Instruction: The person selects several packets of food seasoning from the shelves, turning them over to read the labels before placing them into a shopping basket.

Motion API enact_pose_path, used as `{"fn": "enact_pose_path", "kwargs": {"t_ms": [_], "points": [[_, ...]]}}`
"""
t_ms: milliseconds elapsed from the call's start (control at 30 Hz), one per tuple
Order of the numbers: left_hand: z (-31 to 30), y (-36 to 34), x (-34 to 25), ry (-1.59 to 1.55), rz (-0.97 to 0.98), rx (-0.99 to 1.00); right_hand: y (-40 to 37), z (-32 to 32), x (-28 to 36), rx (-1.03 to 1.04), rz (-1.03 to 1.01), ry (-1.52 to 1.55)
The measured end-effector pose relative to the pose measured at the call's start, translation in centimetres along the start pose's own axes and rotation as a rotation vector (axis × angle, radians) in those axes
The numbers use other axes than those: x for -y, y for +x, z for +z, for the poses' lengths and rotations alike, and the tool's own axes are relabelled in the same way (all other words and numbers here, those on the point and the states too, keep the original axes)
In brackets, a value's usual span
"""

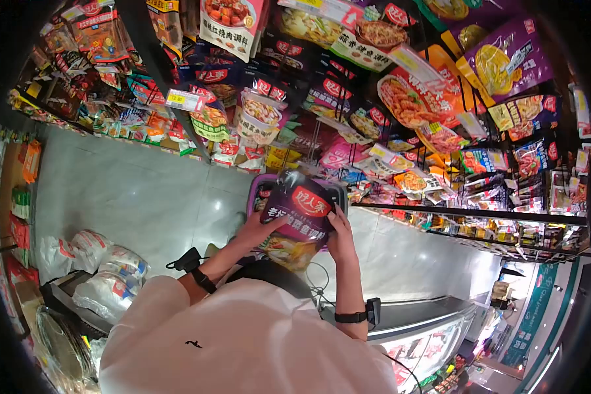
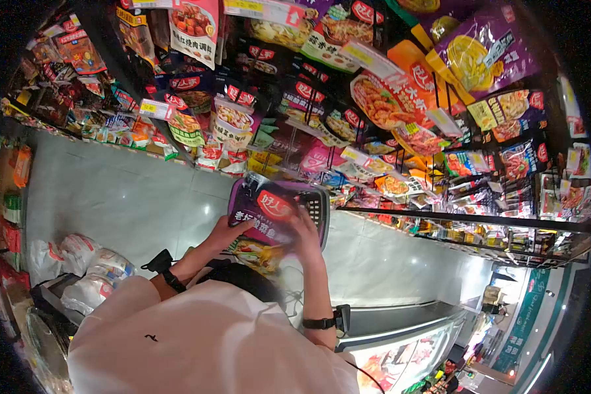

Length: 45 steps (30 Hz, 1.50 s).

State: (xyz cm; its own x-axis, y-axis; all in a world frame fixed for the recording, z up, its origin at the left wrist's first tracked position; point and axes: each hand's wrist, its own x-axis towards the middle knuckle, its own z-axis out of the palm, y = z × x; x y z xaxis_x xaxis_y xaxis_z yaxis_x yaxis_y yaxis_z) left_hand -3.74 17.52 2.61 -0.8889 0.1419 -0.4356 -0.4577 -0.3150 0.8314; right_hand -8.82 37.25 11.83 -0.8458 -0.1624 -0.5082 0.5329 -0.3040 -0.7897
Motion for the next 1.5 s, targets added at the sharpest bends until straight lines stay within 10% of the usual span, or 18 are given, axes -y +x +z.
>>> {"fn": "enact_pose_path", "kwargs": {"t_ms": [233,567,667,767,900,1333,1433,1500], "points": [[3.9,-0.3,0.6,-0.637,-0.323,-0.22,-1.7,-7.6,-5.6,0.121,0.151,-0.211],[11.0,-2.2,-1.8,-0.444,-0.099,-0.127,-5.9,-9.9,-0.6,-0.09,0.19,-0.264],[9.7,-0.8,6.0,-0.204,-0.059,-0.319,-8.3,-10.1,1.8,0.296,0.089,-0.518],[13.7,-3.8,3.1,-0.665,-0.129,-0.139,-11.2,-8.8,4.0,0.568,-0.224,-0.643],[15.2,-3.8,5.9,-1.294,-0.081,0.806,-12.6,-10.3,5.1,1.015,-0.315,-0.454],[16.8,-3.6,8.7,-0.894,0.102,0.475,-14.5,-20.7,2.8,0.706,-0.356,-0.649],[17.4,-2.1,9.8,-0.554,-0.13,-0.264,-14.2,-22.5,1.8,0.621,-0.435,-0.725],[17.7,-1.5,10.2,-0.452,-0.182,-0.292,-14.4,-23.3,1.2,0.569,-0.469,-0.765]]}}
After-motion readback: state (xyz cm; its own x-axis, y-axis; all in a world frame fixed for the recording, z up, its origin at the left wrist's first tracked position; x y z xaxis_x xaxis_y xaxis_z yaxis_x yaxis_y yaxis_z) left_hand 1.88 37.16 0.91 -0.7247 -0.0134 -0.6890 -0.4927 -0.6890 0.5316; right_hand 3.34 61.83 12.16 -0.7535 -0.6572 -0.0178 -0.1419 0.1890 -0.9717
